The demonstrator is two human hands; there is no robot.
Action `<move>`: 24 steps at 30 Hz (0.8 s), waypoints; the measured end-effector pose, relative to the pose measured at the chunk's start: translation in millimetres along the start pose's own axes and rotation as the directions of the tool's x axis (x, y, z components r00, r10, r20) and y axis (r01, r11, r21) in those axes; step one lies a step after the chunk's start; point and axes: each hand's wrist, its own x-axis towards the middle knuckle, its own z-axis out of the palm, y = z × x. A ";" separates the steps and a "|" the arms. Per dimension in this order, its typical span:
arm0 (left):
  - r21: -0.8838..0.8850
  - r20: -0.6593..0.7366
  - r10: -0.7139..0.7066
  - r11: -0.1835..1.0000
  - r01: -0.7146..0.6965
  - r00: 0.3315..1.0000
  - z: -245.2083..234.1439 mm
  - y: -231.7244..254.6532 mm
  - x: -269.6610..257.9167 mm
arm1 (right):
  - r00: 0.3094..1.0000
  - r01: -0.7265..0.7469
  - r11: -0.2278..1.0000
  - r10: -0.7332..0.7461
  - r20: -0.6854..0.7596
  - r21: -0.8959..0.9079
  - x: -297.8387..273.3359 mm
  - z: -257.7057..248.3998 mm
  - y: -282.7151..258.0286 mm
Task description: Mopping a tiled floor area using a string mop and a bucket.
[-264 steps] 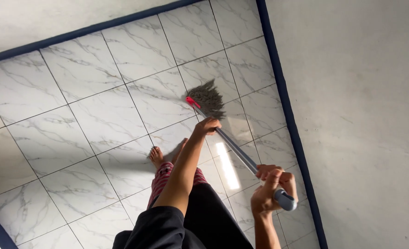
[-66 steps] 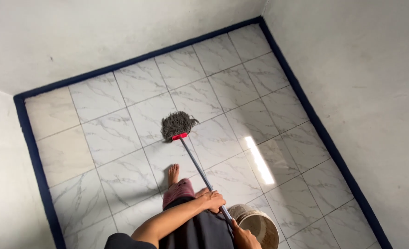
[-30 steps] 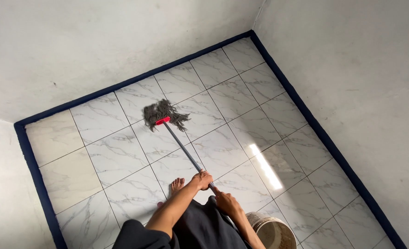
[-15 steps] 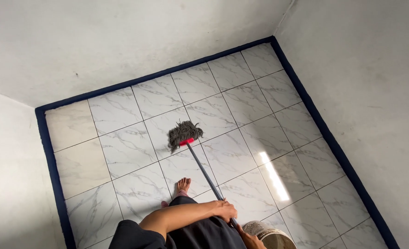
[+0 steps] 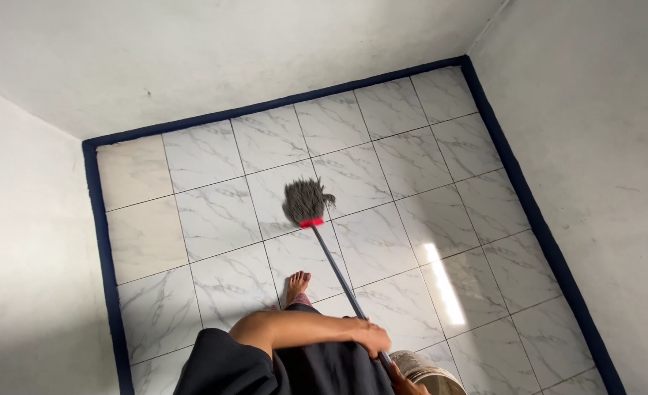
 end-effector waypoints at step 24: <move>-0.072 0.056 0.016 0.997 -0.012 0.998 29.5 42.0 10.4 | 0.996 -0.056 0.996 0.051 0.076 0.065 -48.4 58.5 19.2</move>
